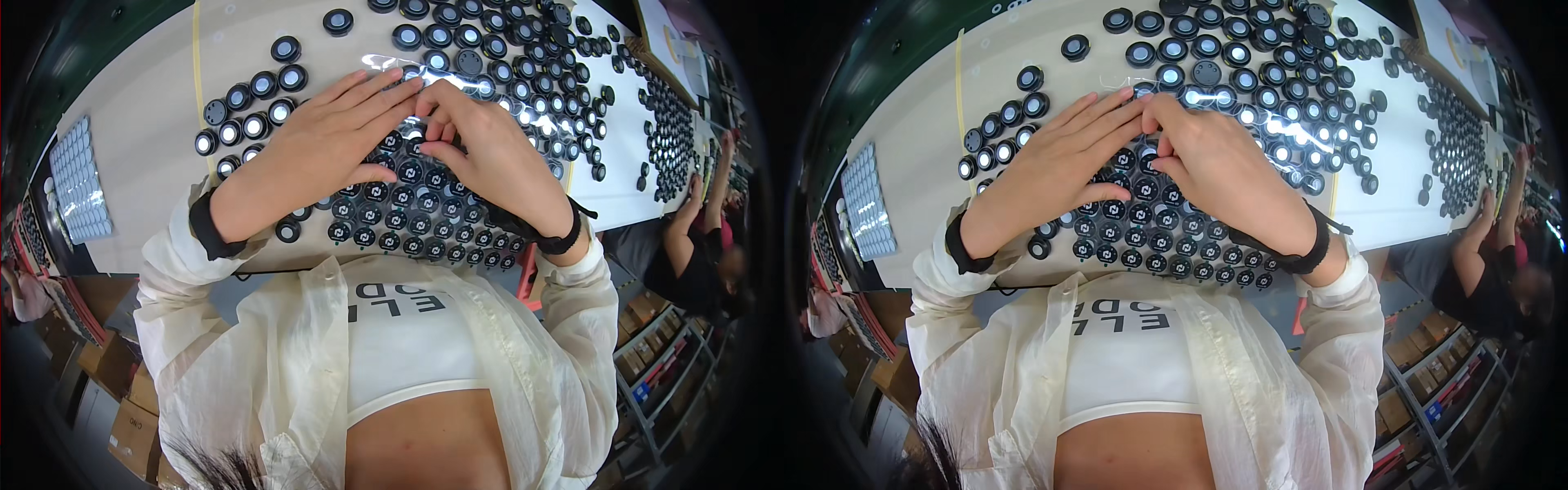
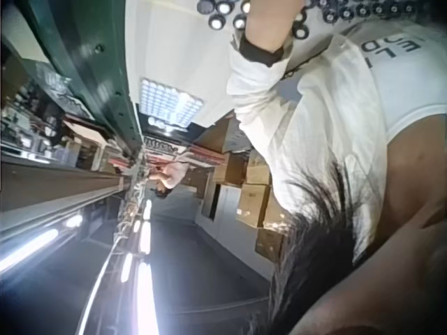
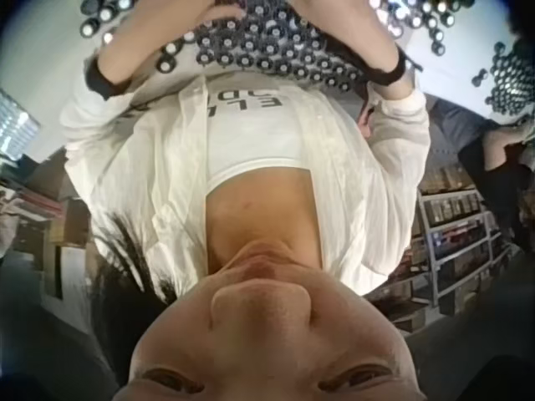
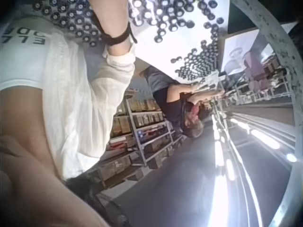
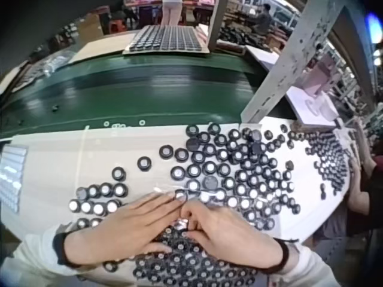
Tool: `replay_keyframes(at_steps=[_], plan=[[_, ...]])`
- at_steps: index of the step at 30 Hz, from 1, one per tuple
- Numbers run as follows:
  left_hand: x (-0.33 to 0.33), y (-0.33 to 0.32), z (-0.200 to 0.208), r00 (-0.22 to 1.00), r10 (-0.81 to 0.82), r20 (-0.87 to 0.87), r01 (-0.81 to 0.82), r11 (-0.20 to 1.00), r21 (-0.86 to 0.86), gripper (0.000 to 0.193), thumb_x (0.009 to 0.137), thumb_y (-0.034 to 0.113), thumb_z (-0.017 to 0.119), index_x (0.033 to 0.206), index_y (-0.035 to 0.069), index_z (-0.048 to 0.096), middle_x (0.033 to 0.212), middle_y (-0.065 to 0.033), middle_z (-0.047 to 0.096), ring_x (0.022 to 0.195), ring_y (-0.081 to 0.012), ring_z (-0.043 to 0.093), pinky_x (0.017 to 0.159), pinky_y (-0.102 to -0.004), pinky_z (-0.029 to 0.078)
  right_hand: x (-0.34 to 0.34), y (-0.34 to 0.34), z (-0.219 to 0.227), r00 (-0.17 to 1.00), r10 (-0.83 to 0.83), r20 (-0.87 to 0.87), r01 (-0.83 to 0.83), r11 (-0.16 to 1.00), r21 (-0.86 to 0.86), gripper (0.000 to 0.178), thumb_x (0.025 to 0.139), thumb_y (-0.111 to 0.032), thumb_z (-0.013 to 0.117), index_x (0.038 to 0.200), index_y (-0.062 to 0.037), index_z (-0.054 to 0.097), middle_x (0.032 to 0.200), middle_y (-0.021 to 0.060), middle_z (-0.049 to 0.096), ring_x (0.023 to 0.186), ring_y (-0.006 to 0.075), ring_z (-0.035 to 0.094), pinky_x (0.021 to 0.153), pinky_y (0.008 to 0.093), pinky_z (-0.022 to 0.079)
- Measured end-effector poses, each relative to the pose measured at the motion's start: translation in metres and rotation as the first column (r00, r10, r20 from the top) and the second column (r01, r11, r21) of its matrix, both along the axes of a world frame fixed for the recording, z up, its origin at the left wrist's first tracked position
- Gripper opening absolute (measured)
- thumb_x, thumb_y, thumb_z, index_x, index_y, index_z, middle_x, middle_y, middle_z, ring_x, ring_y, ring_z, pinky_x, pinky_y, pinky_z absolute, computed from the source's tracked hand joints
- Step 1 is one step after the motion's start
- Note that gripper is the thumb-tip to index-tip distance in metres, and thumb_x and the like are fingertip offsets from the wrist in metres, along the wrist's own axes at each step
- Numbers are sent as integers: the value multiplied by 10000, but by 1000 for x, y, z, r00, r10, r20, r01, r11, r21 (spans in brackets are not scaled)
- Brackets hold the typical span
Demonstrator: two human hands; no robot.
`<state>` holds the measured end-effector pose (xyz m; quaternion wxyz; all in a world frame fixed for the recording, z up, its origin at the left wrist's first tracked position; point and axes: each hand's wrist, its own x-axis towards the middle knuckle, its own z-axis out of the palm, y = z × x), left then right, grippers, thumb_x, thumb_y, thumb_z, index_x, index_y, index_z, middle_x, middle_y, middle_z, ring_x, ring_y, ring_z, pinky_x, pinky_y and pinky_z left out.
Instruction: Manually assembling small electronic components by inserting white circular parts into black circular bases.
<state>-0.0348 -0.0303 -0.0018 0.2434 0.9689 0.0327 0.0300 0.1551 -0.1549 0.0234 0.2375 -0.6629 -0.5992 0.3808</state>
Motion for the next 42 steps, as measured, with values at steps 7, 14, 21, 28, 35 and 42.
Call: replay_keyframes(at_steps=[7, 14, 21, 28, 35, 42], plan=[[0, -5, -7, 993, 118, 18, -119, 989, 82, 833, 753, 397, 724, 1457, 78, 413, 1519, -73, 405, 1412, -253, 361, 1157, -435, 304, -9, -4, 11, 989, 41, 140, -60, 989, 136, 117, 799, 35, 661, 907, -1, 631, 801, 134, 635, 751, 304, 642, 679, 368, 505], [10, -7, 5, 974, 201, 109, -220, 955, 199, 759, 782, 330, 723, 1451, 116, 436, 1478, -98, 451, 1328, -294, 453, 1087, -435, 376, 10, -21, 78, 990, -123, 68, 96, 944, 314, 148, 817, 44, 691, 949, 37, 624, 892, 76, 645, 815, 159, 607, 741, 287, 469], [-5, -87, 20, 916, -394, 77, 397, 917, -38, 287, 756, 104, 608, 1022, -4, 625, 1042, -37, 566, 904, -157, 560, 773, -256, 452, 35, -44, 35, 859, -451, -244, 512, 779, 363, 164, 892, 2, 681, 1048, 24, 634, 926, 12, 641, 846, 68, 582, 760, 202, 448], [5, -109, 9, 907, -411, 87, 410, 911, 38, 112, 771, 101, 572, 844, 23, 605, 914, -53, 546, 859, -157, 580, 741, -257, 491, 31, -48, 31, 873, -406, -271, 481, 809, 338, 151, 874, -32, 697, 1008, 19, 649, 913, 29, 669, 846, 94, 618, 787, 240, 488], [8, -61, 47, 934, -357, 17, 354, 917, -185, 207, 792, 86, 646, 975, -7, 618, 949, -109, 590, 777, -226, 666, 648, -302, 563, 22, -31, 27, 835, -350, -425, 507, 790, 345, 144, 864, -27, 686, 996, 4, 639, 889, 36, 654, 843, 111, 628, 807, 252, 500], [-4, 10, 42, 886, 446, 125, -145, 523, -840, 389, 767, -105, 757, 1124, -58, 610, 1148, -149, 664, 992, -193, 680, 874, -329, 584, -11, 5, 23, 614, -208, -761, 554, 801, 228, 255, 908, 3, 648, 1136, 6, 533, 911, 17, 597, 861, 104, 567, 823, 251, 454]])
